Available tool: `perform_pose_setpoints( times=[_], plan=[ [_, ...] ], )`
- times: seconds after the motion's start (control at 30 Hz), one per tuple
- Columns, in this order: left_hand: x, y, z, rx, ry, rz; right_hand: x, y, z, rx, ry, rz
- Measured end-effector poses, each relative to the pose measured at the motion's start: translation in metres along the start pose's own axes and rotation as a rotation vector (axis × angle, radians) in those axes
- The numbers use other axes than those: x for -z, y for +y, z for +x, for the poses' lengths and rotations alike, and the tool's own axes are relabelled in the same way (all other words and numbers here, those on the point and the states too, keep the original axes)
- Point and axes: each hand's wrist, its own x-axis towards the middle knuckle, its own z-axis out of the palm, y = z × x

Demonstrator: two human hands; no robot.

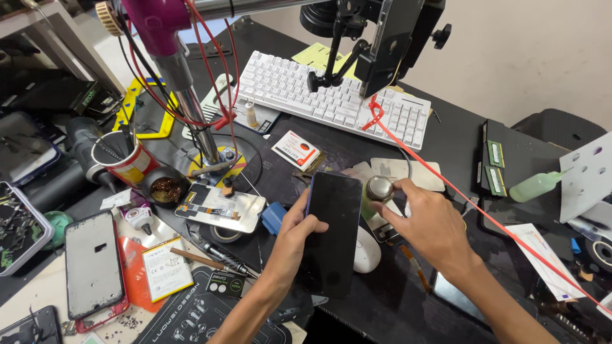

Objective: The person cleans a phone screen with a cloth, removes the back cover of a mobile phone using a pry tool and their hands, and then handles internal components such as a battery and circuitry.

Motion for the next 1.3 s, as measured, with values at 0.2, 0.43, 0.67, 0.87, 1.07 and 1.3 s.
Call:
perform_pose_setpoints(
  times=[0.2,0.43,0.67,0.87,1.07,1.3],
  plan=[
    [0.002,-0.001,0.002,-0.018,-0.052,-0.043,0.016,0.008,0.005,0.189,-0.034,-0.101],
    [0.0,0.004,0.002,-0.029,-0.056,0.003,0.029,0.008,0.03,0.345,-0.234,-0.197],
    [0.0,0.006,0.002,0.027,-0.029,0.013,0.031,0.001,0.042,0.429,-0.379,-0.421],
    [-0.002,0.004,0.001,0.036,-0.014,-0.023,0.03,-0.01,0.05,0.48,-0.394,-0.551],
    [-0.002,0.002,0.0,0.014,-0.075,-0.045,0.028,-0.013,0.05,0.499,-0.376,-0.563],
    [-0.002,0.005,-0.002,0.034,-0.053,-0.026,0.049,-0.011,0.066,0.405,-0.425,-0.368]
  ],
)
